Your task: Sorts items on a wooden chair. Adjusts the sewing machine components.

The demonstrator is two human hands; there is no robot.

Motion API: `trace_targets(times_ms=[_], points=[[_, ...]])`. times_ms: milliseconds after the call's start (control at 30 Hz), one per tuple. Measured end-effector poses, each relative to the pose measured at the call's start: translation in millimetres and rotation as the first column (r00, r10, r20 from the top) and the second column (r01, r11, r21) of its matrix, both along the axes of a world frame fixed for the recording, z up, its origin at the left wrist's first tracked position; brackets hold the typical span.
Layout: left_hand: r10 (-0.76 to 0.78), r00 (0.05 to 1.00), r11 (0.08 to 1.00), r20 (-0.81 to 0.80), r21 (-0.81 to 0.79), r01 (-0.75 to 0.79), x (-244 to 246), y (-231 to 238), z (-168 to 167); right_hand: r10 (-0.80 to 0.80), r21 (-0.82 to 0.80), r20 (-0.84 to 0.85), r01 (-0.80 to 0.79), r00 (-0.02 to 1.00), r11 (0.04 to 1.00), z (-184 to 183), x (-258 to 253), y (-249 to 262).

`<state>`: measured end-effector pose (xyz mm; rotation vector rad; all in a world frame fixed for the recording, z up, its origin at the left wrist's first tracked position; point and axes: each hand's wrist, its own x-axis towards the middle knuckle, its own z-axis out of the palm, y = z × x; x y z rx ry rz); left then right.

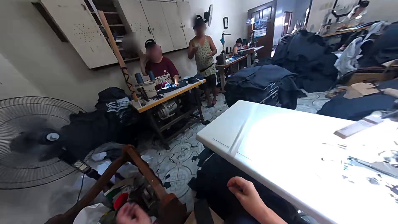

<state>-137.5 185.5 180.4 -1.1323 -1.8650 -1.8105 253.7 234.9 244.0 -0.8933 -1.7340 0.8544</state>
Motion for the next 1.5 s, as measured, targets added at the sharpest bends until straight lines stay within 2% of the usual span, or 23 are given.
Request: trace_targets(times_ms=[67, 133, 200, 267, 333, 400, 467, 500, 533, 600, 700, 767, 867, 967, 1067, 1167, 1267, 1433, 1467, 1500], points=[[-0.235, 0.971, 0.971, -0.045, -0.054, 0.233, 49, 13, 20, 0.000, 0.039, -0.007, 0.000, 1.000, 0.999, 3, 12, -13], [-0.474, 0.876, 0.874, -0.088, -0.168, 0.456, 97, 22, 32, -0.006, 0.131, 0.010, 0.005, 1.000, 0.991, 4, 31, -27], [-0.694, 0.703, 0.709, -0.157, -0.319, 0.629, 143, 27, 36, -0.030, 0.198, 0.031, 0.023, 0.999, 0.980, 5, 56, -44], [-0.864, 0.438, 0.503, -0.250, -0.478, 0.720, 183, 31, 32, -0.081, 0.231, 0.039, 0.070, 0.996, 0.970, 8, 87, -64], [-0.952, 0.153, 0.286, -0.263, -0.596, 0.750, 223, 31, 26, -0.177, 0.241, 0.034, 0.164, 0.984, 0.956, 9, 119, -87], [-0.987, -0.090, 0.033, -0.133, -0.719, 0.694, 260, 29, 21, -0.310, 0.210, 0.014, 0.300, 0.951, 0.930, 7, 153, -115], [-0.966, -0.236, -0.209, 0.105, -0.853, 0.478, 292, 24, 15, -0.477, 0.124, -0.024, 0.476, 0.878, 0.870, 6, 184, -148], [-0.937, -0.258, -0.315, 0.238, -0.894, 0.319, 306, 24, 11, -0.569, 0.075, -0.039, 0.570, 0.821, 0.818, 7, 198, -164], [-0.908, -0.258, -0.379, 0.329, -0.908, 0.177, 318, 23, 4, -0.658, 0.041, -0.047, 0.660, 0.751, 0.750, 8, 212, -178], [-0.893, -0.232, -0.399, 0.387, -0.917, 0.004, 338, 23, -15, -0.787, 0.020, -0.040, 0.788, 0.616, 0.616, 10, 241, -200], [-0.940, -0.153, -0.294, 0.306, -0.951, -0.093, 358, 28, -34, -0.891, 0.019, -0.040, 0.891, 0.453, 0.453, 14, 280, -217], [-0.959, -0.095, -0.256, 0.268, -0.959, -0.119, 367, 34, -47, -0.914, 0.012, -0.096, 0.919, 0.394, 0.394, 11, 302, -216], [-0.966, -0.112, -0.225, 0.232, -0.972, -0.073, 379, 42, -66, -0.917, -0.050, -0.165, 0.926, 0.363, 0.375, 8, 317, -208], [-0.968, -0.145, -0.199, 0.206, -0.978, -0.064, 398, 40, -67, -0.937, -0.059, -0.056, 0.936, 0.345, 0.348, 10, 312, -197], [-0.973, -0.109, -0.199, 0.204, -0.978, -0.057, 415, 32, -61, -0.932, -0.020, 0.033, 0.932, 0.362, 0.361, 0, 304, -196], [-0.959, 0.058, -0.283, 0.277, -0.931, -0.232, 440, 27, -39, -0.930, 0.006, 0.064, 0.931, 0.363, 0.364, -5, 303, -196], [-0.929, 0.168, -0.365, 0.330, -0.894, -0.260, 460, 21, -27, -0.931, 0.043, 0.133, 0.936, 0.341, 0.349, -5, 303, -197], [-0.844, 0.204, -0.526, 0.496, -0.840, -0.132, 482, 18, -8, -0.933, 0.058, 0.190, 0.945, 0.305, 0.321, 0, 302, -196], [-0.845, 0.185, -0.527, 0.502, -0.841, -0.122, 486, 18, -8, -0.937, 0.067, 0.183, 0.947, 0.297, 0.313, 0, 303, -194], [-0.873, 0.137, -0.483, 0.468, -0.868, -0.117, 485, 18, -18, -0.940, 0.074, 0.173, 0.948, 0.295, 0.311, 0, 305, -193]])
